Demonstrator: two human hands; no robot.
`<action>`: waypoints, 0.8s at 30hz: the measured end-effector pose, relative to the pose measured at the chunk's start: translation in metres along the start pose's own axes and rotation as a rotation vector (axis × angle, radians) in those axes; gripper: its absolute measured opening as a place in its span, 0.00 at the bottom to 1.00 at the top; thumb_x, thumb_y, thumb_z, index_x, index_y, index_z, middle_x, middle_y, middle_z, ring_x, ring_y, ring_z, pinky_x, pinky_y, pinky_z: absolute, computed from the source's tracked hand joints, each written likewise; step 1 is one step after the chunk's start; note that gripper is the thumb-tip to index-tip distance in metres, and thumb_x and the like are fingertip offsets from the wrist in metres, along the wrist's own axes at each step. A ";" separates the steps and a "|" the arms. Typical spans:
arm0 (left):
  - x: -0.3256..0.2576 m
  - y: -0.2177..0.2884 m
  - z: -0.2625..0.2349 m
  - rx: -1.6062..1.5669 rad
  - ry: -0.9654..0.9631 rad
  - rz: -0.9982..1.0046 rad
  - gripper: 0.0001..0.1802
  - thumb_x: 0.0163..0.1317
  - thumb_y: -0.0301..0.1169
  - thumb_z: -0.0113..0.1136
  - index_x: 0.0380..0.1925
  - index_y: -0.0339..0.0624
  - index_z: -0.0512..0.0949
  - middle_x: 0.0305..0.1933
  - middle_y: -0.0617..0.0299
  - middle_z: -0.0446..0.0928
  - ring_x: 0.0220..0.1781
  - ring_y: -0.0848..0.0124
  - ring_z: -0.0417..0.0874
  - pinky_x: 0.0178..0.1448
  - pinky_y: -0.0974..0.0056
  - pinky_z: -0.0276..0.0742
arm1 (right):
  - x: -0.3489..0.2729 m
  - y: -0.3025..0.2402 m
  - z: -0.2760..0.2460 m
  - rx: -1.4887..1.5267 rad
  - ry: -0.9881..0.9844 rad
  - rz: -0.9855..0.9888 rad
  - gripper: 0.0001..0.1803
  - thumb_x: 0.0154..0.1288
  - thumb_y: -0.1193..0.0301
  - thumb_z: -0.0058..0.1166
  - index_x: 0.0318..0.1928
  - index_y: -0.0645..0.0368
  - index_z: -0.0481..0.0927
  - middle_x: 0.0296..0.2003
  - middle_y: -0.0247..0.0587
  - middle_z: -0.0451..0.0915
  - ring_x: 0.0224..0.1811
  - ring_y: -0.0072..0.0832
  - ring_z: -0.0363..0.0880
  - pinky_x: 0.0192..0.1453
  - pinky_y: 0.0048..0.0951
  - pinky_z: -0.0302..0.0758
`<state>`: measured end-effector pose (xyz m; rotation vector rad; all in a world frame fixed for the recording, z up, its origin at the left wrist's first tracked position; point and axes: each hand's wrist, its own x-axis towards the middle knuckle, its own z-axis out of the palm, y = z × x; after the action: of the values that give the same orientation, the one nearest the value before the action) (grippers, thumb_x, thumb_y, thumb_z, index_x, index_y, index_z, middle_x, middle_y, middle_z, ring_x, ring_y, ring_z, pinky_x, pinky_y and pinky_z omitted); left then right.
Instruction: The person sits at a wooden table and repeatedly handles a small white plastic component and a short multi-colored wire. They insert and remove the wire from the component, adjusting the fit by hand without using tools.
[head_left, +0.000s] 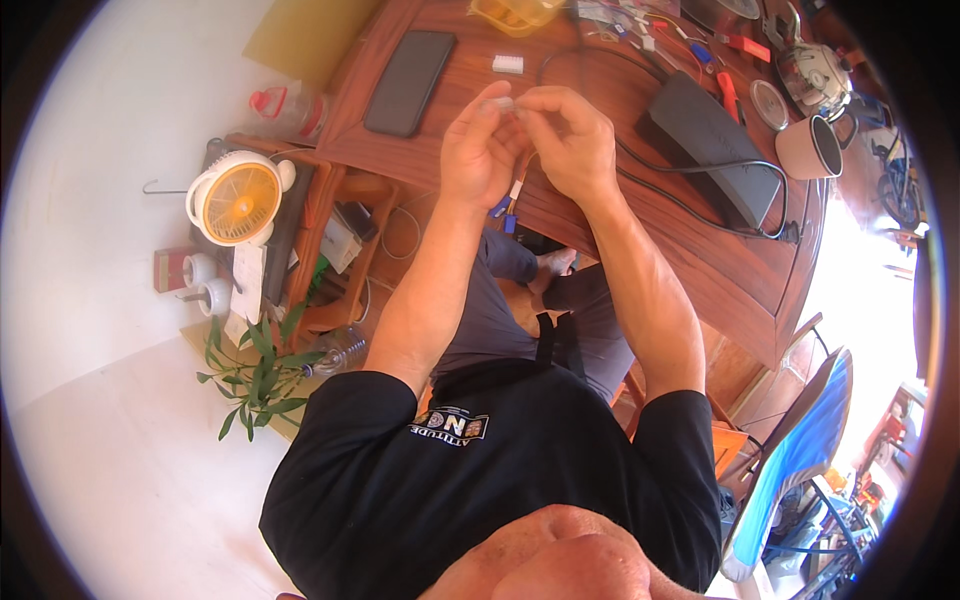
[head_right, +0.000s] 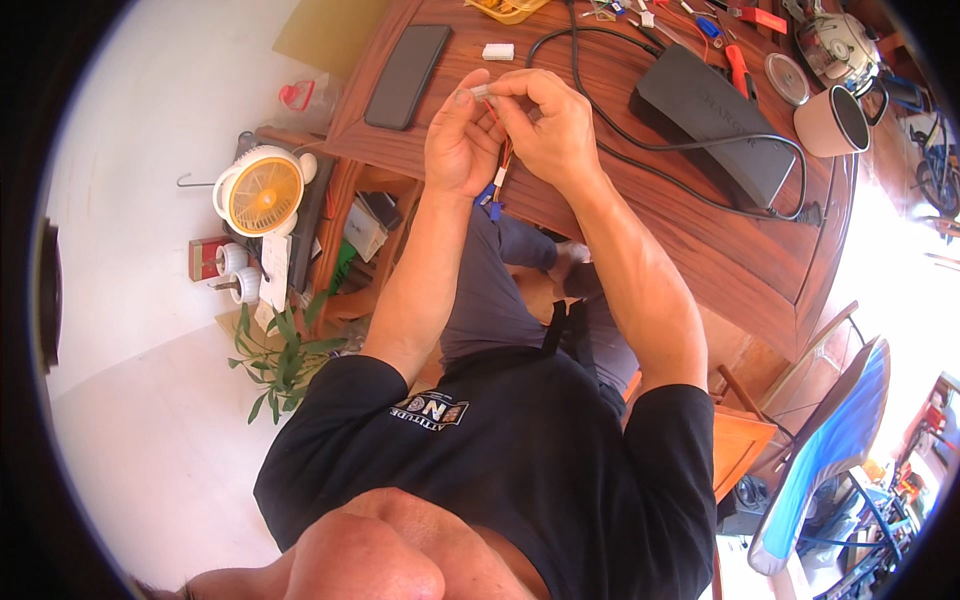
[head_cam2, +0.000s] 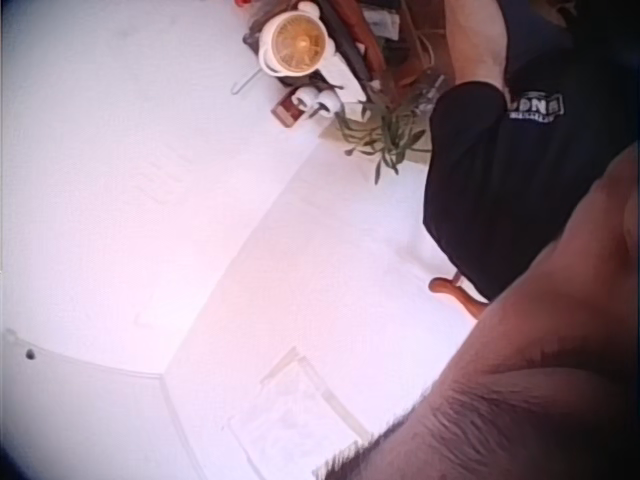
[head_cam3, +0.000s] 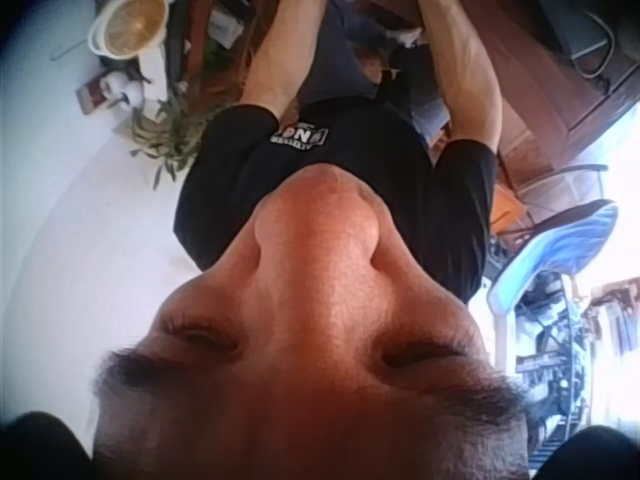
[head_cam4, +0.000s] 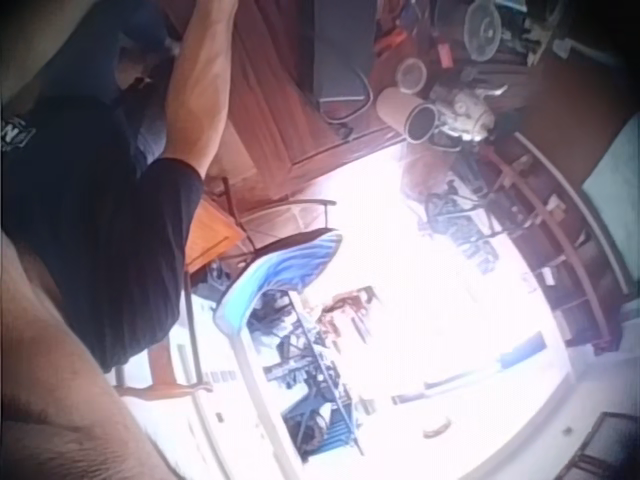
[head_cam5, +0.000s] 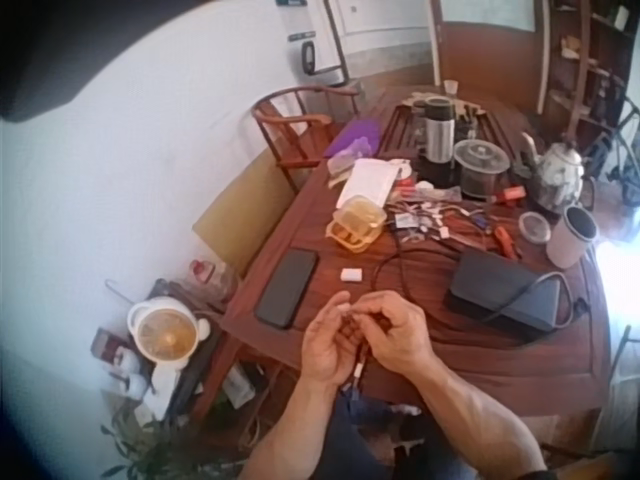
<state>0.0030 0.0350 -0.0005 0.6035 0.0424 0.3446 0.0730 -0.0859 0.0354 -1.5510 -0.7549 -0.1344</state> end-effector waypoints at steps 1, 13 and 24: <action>0.000 0.000 0.000 -0.001 0.002 0.002 0.19 0.73 0.34 0.57 0.59 0.37 0.73 0.52 0.54 0.82 0.53 0.65 0.84 0.59 0.59 0.82 | 0.000 0.000 -0.001 -0.004 -0.004 -0.002 0.07 0.60 0.78 0.64 0.39 0.58 0.84 0.39 0.37 0.86 0.34 0.26 0.84 0.31 0.24 0.77; -0.002 -0.001 0.003 -0.012 0.005 0.025 0.19 0.73 0.33 0.57 0.60 0.37 0.73 0.51 0.54 0.83 0.51 0.66 0.85 0.57 0.61 0.83 | -0.001 -0.003 0.000 0.010 -0.004 -0.013 0.07 0.59 0.79 0.65 0.38 0.58 0.85 0.38 0.36 0.86 0.34 0.25 0.83 0.31 0.24 0.77; -0.003 0.000 0.005 -0.057 0.031 0.023 0.18 0.72 0.28 0.55 0.59 0.33 0.73 0.50 0.50 0.82 0.51 0.61 0.86 0.57 0.55 0.83 | 0.001 -0.002 0.000 -0.016 -0.009 -0.044 0.07 0.59 0.79 0.65 0.37 0.58 0.84 0.38 0.36 0.86 0.36 0.27 0.84 0.31 0.24 0.78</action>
<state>0.0013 0.0315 0.0032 0.5426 0.0556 0.3762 0.0725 -0.0858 0.0380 -1.5515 -0.7970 -0.1664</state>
